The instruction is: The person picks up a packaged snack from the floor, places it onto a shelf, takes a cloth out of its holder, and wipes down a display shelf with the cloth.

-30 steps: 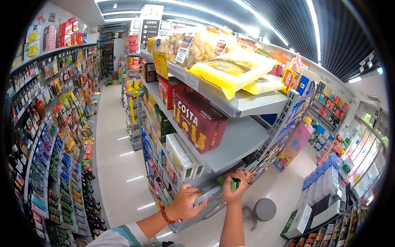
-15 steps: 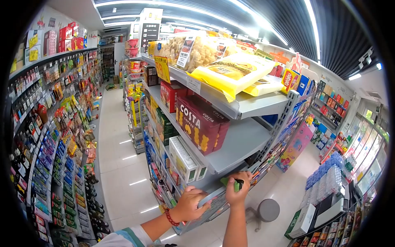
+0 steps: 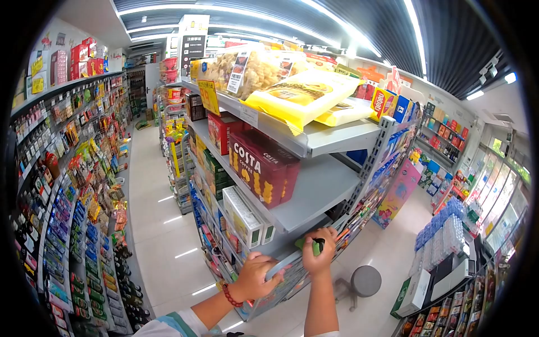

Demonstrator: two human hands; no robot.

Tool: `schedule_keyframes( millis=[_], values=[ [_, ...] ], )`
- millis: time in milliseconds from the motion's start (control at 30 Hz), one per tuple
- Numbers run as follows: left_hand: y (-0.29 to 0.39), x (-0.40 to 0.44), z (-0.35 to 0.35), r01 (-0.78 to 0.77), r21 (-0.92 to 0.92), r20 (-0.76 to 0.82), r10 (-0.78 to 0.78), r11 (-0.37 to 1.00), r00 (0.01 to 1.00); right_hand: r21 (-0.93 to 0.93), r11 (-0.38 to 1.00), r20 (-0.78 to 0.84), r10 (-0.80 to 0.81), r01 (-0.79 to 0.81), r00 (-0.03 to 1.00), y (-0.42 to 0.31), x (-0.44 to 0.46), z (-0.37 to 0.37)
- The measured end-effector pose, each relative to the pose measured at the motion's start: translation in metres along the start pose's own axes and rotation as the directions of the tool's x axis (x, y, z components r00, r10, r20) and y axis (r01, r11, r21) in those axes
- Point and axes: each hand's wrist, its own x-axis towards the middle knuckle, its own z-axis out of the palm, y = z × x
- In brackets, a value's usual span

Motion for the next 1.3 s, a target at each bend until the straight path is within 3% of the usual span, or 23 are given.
schedule_keyframes(
  millis=[833, 1067, 1233, 1300],
  values=[
    [-0.001, -0.001, 0.000, -0.010, 0.007, 0.032, 0.010, 1.000, 0.999, -0.055, 0.997, 0.047, 0.055, -0.052, 0.997, -0.012, 0.006, -0.002],
    [-0.004, -0.003, 0.002, -0.046, 0.118, 0.068, 0.038, 0.992, 0.997, -0.077, 0.995, 0.051, 0.063, -0.059, 0.997, -0.007, 0.002, -0.003],
    [0.003, 0.001, 0.004, -0.103, 0.127, 0.081, 0.093, 0.987, 0.992, -0.058, 0.993, 0.108, -0.093, 0.100, 0.990, 0.008, -0.001, -0.015],
    [0.002, 0.002, 0.004, -0.060, 0.134, 0.106, 0.046, 0.989, 0.993, -0.083, 0.988, 0.171, -0.113, 0.129, 0.979, 0.015, 0.001, -0.022]
  ],
)
